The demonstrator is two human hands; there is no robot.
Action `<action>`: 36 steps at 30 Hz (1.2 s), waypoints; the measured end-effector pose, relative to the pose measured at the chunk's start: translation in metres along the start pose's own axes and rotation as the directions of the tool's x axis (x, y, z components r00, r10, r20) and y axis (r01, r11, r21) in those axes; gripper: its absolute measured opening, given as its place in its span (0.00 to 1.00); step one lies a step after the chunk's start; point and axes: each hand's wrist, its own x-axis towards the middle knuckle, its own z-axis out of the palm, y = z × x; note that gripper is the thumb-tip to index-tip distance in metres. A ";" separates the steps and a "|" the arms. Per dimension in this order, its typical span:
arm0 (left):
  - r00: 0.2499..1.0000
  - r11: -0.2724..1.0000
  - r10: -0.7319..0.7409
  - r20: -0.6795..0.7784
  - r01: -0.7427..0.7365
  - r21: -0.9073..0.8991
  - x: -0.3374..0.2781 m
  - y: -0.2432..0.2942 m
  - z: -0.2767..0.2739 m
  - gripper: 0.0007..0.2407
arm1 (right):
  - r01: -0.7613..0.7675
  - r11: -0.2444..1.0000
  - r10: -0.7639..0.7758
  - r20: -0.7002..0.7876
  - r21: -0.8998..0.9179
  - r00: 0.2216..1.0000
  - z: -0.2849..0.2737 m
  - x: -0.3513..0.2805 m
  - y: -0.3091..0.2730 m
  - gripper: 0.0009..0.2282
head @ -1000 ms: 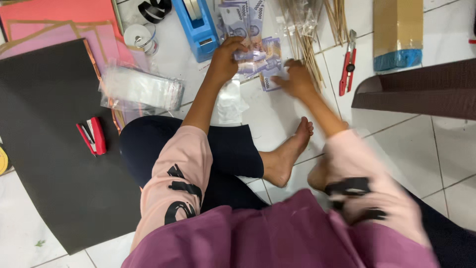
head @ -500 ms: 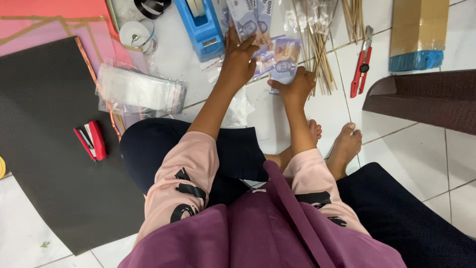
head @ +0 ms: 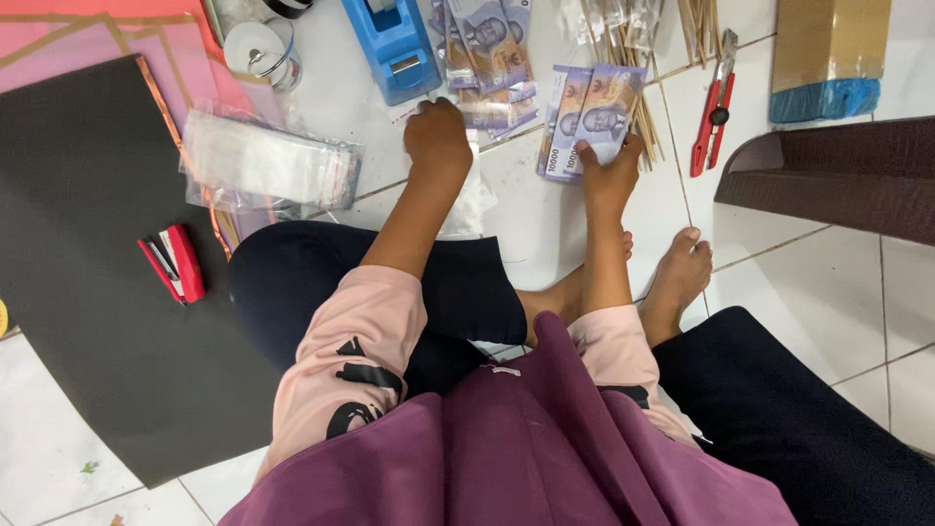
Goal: The person folds banknotes and inserts them into individual plastic sleeves by hand, placing the sleeved bills on the floor.
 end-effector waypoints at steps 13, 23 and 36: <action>0.912 0.984 -0.162 -0.376 0.121 -0.131 0.037 -0.007 0.056 0.33 | -0.002 0.986 0.022 0.119 -0.170 0.993 -0.008 -0.008 0.007 0.22; 0.954 0.660 0.236 -0.183 -0.296 -0.690 -0.097 -0.046 -0.077 0.35 | 0.153 0.947 -0.105 0.178 -0.284 0.978 -0.026 0.011 0.013 0.19; 0.960 0.143 0.162 -0.227 -0.251 -0.957 -0.123 -0.049 -0.063 0.18 | 0.279 0.953 -0.259 0.158 -0.120 0.953 -0.029 -0.005 -0.002 0.24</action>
